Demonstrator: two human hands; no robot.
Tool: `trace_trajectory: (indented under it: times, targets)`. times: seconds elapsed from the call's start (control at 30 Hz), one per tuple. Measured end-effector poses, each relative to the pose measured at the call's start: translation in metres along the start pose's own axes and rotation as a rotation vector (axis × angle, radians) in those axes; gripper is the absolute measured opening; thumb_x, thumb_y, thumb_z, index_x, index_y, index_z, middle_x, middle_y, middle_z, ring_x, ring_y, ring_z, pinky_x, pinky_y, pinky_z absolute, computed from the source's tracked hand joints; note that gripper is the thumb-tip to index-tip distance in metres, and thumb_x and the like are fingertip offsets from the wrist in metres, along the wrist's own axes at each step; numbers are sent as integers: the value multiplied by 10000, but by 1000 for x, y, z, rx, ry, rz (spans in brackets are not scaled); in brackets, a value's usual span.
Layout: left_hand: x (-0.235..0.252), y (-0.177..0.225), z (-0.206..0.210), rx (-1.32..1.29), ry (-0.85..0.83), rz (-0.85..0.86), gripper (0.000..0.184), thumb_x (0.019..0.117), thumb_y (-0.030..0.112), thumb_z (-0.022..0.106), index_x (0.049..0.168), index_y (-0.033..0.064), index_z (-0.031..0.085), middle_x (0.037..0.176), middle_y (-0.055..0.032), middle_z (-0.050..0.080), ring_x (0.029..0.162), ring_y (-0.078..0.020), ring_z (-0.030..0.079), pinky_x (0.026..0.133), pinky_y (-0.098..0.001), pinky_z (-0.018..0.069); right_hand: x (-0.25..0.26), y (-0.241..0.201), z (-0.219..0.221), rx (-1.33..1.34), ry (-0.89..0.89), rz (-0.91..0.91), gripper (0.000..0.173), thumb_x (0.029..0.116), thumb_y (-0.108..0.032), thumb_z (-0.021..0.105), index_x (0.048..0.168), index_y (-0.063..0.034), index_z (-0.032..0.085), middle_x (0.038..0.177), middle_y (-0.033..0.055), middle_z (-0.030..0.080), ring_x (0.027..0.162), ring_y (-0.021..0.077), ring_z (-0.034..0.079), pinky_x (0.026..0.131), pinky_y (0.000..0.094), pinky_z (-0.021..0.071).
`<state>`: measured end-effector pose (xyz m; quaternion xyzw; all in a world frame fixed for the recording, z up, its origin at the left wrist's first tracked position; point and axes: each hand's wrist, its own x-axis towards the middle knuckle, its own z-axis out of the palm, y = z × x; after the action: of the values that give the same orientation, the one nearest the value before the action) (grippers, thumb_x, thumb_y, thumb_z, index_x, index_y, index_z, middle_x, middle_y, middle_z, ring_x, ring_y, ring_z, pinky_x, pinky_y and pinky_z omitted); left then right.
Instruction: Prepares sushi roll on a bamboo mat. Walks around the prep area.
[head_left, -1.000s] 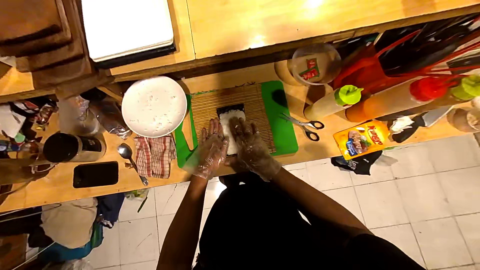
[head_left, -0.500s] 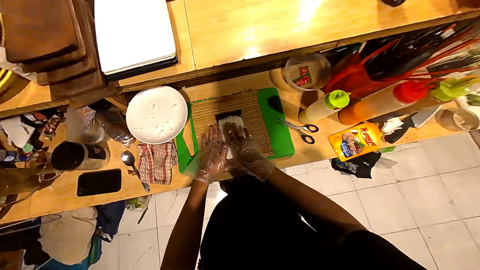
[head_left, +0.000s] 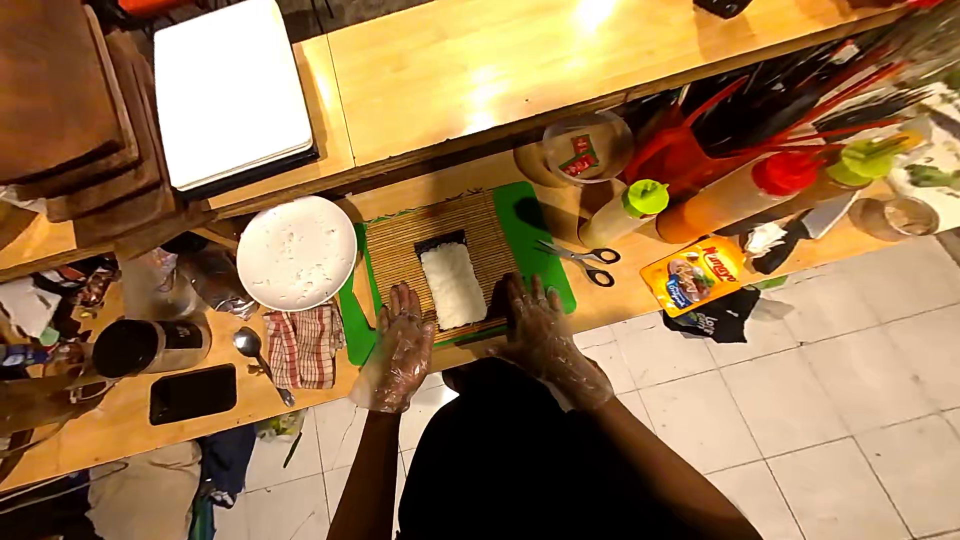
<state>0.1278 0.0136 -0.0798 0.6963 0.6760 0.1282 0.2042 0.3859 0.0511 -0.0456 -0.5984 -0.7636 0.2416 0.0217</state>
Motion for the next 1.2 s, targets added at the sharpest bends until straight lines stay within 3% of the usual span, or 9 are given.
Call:
trace_trajectory:
  times: [0.2, 0.33, 0.43, 0.57, 0.67, 0.8, 0.93, 1.2]
  targets:
    - [6, 12, 0, 49, 3, 6, 705, 1079, 484, 215, 1607, 20, 273, 1705, -154, 162, 1591, -301, 65, 1275, -575, 52, 13, -5, 2, -16, 22, -51, 1207, 728, -862, 627, 1602, -81, 336, 1689, 138, 258, 1576, 399, 132, 1227, 690, 131]
    - [26, 37, 0, 186, 16, 104, 718, 1076, 512, 221, 1617, 41, 256, 1713, -114, 151, 1594, -280, 57, 1280, -562, 56, 28, -7, 9, -29, 67, -97, 1271, 700, -939, 543, 1613, -84, 316, 1695, 133, 244, 1580, 382, 128, 1222, 693, 143]
    - [48, 53, 1, 240, -23, 167, 691, 1075, 476, 260, 1598, 26, 304, 1708, -125, 172, 1594, -285, 49, 1277, -567, 39, 40, -9, 2, -31, 26, -113, 1290, 692, -864, 658, 1633, -79, 253, 1712, 122, 191, 1593, 348, 74, 1242, 660, 79]
    - [66, 65, -1, 239, -89, 141, 682, 1077, 450, 284, 1620, 40, 244, 1718, -106, 133, 1596, -256, 35, 1276, -560, 23, 58, -3, 9, -55, 76, -200, 1316, 633, -813, 746, 1625, -84, 282, 1708, 117, 211, 1588, 336, 115, 1238, 654, 106]
    - [69, 61, 4, 241, -89, 149, 681, 1081, 450, 271, 1626, 45, 222, 1723, -92, 113, 1597, -246, 18, 1274, -568, 1, 66, 1, 14, -49, 90, -234, 1334, 607, -825, 743, 1619, -78, 296, 1698, 131, 234, 1575, 348, 162, 1228, 660, 132]
    - [70, 62, 3, 303, -120, 172, 686, 1076, 468, 255, 1618, 49, 257, 1720, -85, 137, 1596, -254, 36, 1271, -575, 12, 66, 1, 20, -40, 88, -242, 1320, 640, -835, 704, 1630, -80, 265, 1710, 116, 202, 1582, 341, 137, 1233, 661, 97]
    - [74, 65, 1, 307, -76, 193, 729, 1059, 530, 299, 1595, 36, 320, 1702, -110, 205, 1590, -267, 96, 1278, -565, 47, 69, -1, 19, -30, 86, -247, 1231, 689, -758, 714, 1632, -104, 272, 1714, 97, 198, 1583, 334, 132, 1229, 666, 88]
    - [74, 70, -1, 308, -113, 238, 722, 1068, 501, 297, 1602, 15, 282, 1702, -134, 190, 1591, -272, 88, 1274, -577, 10, 70, 2, 20, -32, 84, -263, 1241, 687, -713, 747, 1639, -95, 244, 1720, 94, 176, 1587, 328, 114, 1228, 657, 98]
